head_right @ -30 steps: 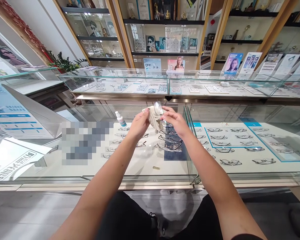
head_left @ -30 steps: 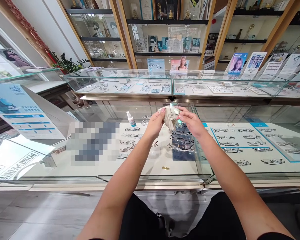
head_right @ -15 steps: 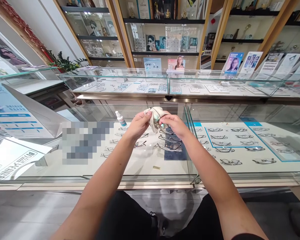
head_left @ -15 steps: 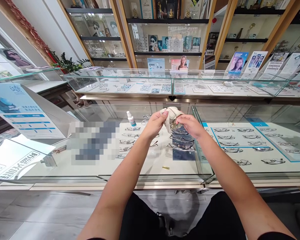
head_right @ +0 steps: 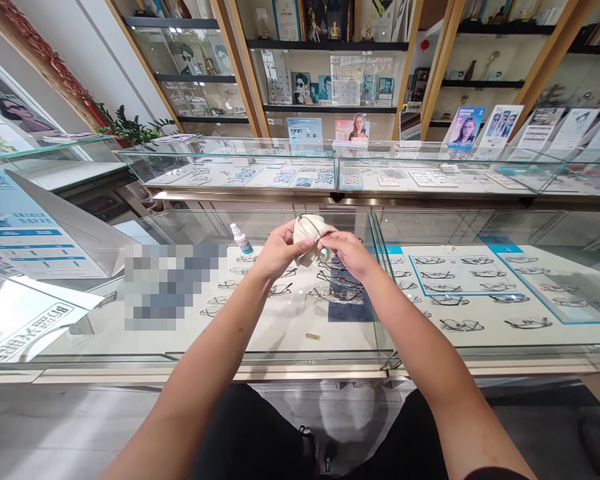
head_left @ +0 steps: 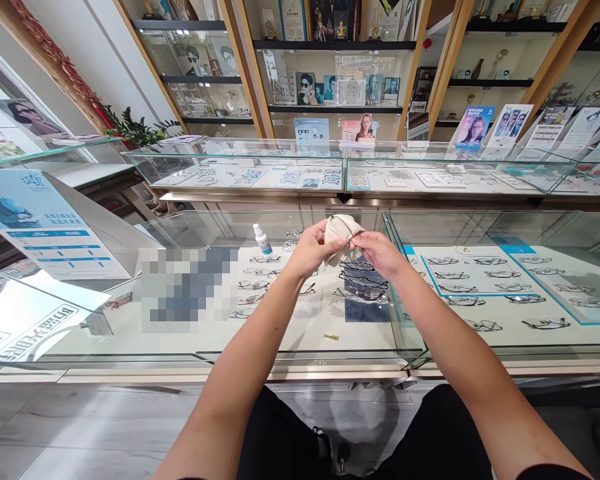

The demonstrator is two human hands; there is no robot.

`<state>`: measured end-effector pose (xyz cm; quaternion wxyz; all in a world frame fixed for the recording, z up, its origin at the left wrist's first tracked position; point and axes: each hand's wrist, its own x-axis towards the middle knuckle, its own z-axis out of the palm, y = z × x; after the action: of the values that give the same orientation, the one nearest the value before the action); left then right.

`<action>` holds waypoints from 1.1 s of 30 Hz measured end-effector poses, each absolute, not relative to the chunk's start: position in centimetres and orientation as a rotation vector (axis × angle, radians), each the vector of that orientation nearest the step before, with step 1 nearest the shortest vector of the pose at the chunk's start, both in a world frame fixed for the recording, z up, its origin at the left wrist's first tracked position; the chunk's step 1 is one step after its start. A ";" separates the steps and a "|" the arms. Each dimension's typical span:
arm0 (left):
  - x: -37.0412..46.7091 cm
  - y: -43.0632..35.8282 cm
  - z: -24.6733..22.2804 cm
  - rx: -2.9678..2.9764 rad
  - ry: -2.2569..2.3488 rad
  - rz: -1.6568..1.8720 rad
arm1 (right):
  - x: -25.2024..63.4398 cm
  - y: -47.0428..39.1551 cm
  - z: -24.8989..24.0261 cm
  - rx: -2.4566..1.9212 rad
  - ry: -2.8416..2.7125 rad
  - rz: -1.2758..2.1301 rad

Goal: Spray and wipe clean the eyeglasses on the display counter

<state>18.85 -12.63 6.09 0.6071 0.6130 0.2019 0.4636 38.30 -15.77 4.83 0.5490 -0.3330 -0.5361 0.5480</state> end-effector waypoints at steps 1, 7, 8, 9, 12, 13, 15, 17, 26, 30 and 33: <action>18.9 -12.8 6.1 1.416 0.474 1.085 | 38.2 -15.7 4.7 -0.783 -1.266 1.301; 19.7 -13.5 6.2 1.425 0.496 1.162 | 38.1 -15.5 4.0 -0.699 -1.323 1.281; 19.8 -13.6 6.2 1.425 0.493 1.171 | 38.1 -15.5 3.9 -0.690 -1.345 1.264; 20.0 -13.7 6.2 1.423 0.488 1.184 | 38.1 -15.5 3.9 -0.688 -1.362 1.248; 20.4 -13.8 6.0 1.418 0.486 1.242 | 37.9 -15.7 3.8 -0.712 -1.394 1.211; 20.5 -13.9 5.9 1.415 0.491 1.267 | 37.9 -15.7 3.8 -0.724 -1.403 1.201; 20.8 -14.0 5.8 1.403 0.510 1.309 | 37.7 -15.8 3.8 -0.739 -1.423 1.184; 21.0 -14.1 5.7 1.388 0.533 1.347 | 37.5 -15.8 3.8 -0.734 -1.447 1.178; 21.2 -14.1 5.2 1.391 0.635 1.488 | 36.9 -15.8 3.3 -0.764 -1.457 1.188; 20.5 -13.2 5.3 1.412 0.579 1.349 | 37.3 -15.8 3.9 -0.786 -1.343 1.216; 19.6 -12.6 5.7 1.450 0.492 1.204 | 37.8 -15.8 4.5 -0.833 -1.280 1.254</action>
<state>19.61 -12.60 5.66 0.5620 0.6157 0.2090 0.5113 37.77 -15.83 4.50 0.5506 -0.3518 -0.5407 0.5298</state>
